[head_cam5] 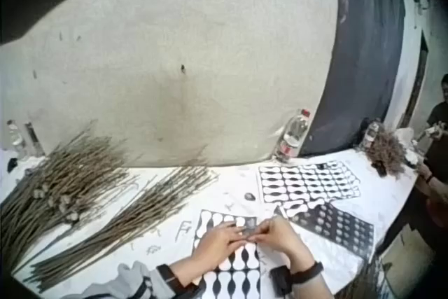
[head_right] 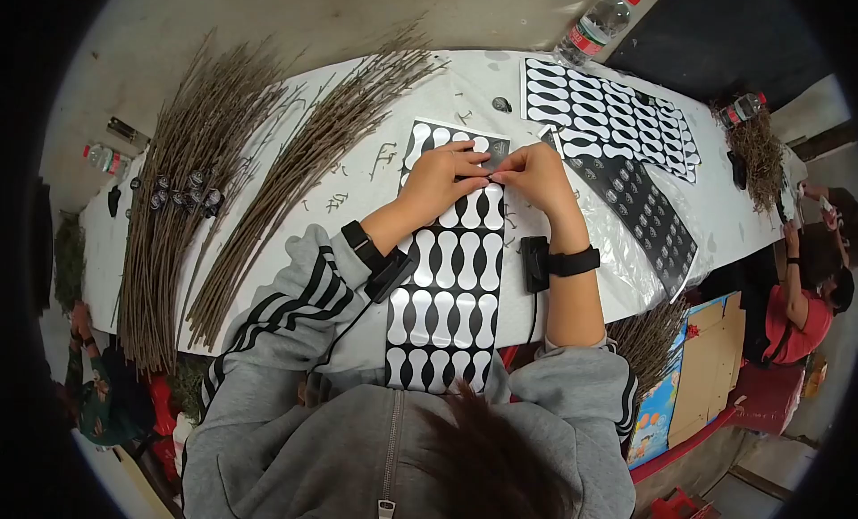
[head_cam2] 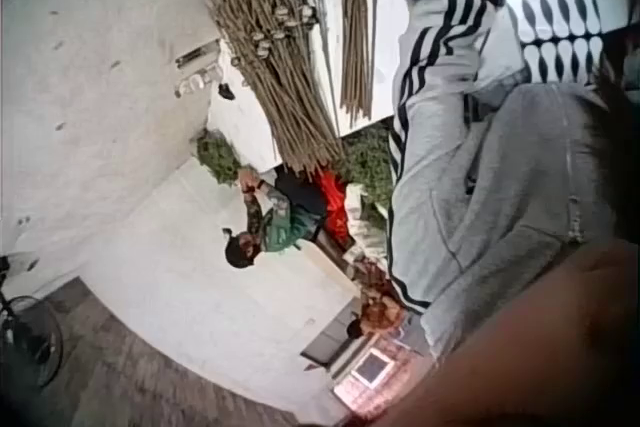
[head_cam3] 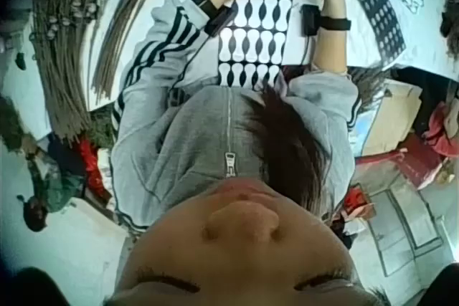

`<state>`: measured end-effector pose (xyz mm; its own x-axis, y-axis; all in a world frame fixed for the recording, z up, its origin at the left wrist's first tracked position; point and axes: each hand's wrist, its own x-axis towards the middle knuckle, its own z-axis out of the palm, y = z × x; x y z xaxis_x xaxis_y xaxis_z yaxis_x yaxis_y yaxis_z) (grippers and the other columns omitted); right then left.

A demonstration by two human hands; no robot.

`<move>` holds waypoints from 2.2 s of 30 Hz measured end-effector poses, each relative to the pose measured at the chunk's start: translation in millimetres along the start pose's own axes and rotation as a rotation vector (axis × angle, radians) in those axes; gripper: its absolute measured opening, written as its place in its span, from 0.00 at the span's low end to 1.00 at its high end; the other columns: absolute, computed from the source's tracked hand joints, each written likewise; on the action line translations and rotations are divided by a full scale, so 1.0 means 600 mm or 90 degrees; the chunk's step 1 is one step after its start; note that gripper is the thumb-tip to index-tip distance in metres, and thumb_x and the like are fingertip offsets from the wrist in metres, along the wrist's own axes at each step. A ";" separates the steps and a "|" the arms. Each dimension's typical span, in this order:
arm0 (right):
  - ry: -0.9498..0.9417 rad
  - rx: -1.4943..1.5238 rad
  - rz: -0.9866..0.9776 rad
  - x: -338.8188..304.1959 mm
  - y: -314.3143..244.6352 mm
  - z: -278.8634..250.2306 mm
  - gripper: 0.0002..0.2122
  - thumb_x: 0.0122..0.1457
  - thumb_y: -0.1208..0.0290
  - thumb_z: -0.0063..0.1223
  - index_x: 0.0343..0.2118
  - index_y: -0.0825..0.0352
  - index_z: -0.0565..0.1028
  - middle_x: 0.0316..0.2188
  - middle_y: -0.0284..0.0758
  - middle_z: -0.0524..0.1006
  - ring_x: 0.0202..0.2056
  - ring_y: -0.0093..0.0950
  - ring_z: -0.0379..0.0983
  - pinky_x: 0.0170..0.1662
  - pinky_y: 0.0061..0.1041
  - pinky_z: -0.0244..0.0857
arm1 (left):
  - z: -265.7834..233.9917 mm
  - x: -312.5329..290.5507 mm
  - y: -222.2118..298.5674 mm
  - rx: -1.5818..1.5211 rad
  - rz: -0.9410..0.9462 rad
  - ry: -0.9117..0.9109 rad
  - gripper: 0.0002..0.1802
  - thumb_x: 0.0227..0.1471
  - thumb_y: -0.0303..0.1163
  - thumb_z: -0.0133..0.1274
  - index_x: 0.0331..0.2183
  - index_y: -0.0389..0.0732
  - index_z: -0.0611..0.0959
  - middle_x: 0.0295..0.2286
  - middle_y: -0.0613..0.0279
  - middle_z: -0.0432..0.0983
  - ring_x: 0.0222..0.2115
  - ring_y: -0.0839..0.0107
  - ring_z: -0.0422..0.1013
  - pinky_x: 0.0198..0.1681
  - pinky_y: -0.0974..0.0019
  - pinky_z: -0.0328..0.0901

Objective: The person peels a sticker from a sheet, wraps it around a branch, and presses the ends together by hand. This process is repeated for several branches, which are then placed back onto the table.

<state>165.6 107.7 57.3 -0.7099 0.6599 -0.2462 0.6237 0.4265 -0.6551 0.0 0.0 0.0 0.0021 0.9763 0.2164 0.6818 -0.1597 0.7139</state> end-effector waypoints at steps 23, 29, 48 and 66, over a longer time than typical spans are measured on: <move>0.585 0.161 -0.312 -0.053 -0.063 -0.051 0.06 0.60 0.77 0.47 0.37 0.71 0.75 0.38 0.31 0.71 0.34 0.16 0.67 0.34 0.14 0.63 | -0.250 -0.198 0.019 0.347 -0.237 0.275 0.15 0.43 0.24 0.57 0.38 0.39 0.79 0.40 0.51 0.72 0.40 0.50 0.68 0.42 0.56 0.65; 0.466 0.147 -0.363 -0.062 -0.141 -0.017 0.06 0.60 0.78 0.48 0.37 0.73 0.76 0.36 0.31 0.72 0.34 0.16 0.67 0.35 0.14 0.61 | -0.302 -0.288 -0.052 0.299 -0.309 0.285 0.11 0.46 0.25 0.56 0.36 0.36 0.78 0.30 0.50 0.75 0.32 0.53 0.71 0.36 0.58 0.66; 0.105 0.593 -0.397 -0.081 -0.253 0.028 0.07 0.57 0.79 0.52 0.39 0.70 0.76 0.36 0.32 0.75 0.29 0.18 0.68 0.34 0.17 0.64 | -0.373 -0.261 0.115 -0.306 -0.302 0.234 0.12 0.59 0.31 0.45 0.42 0.36 0.76 0.26 0.69 0.73 0.27 0.82 0.68 0.26 0.77 0.62; 0.175 0.943 -0.366 -0.010 -0.222 0.060 0.11 0.62 0.72 0.46 0.46 0.66 0.65 0.36 0.36 0.72 0.36 0.26 0.71 0.36 0.22 0.67 | -0.262 -0.180 0.108 -0.613 -0.362 0.267 0.25 0.60 0.34 0.45 0.58 0.46 0.63 0.28 0.69 0.67 0.28 0.81 0.63 0.28 0.76 0.62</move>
<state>74.9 24.8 120.4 -0.5473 0.7868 0.2854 -0.6555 -0.1909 -0.7307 -71.1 -138.9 127.3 -0.4829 0.8477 -0.2195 -0.3219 0.0613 0.9448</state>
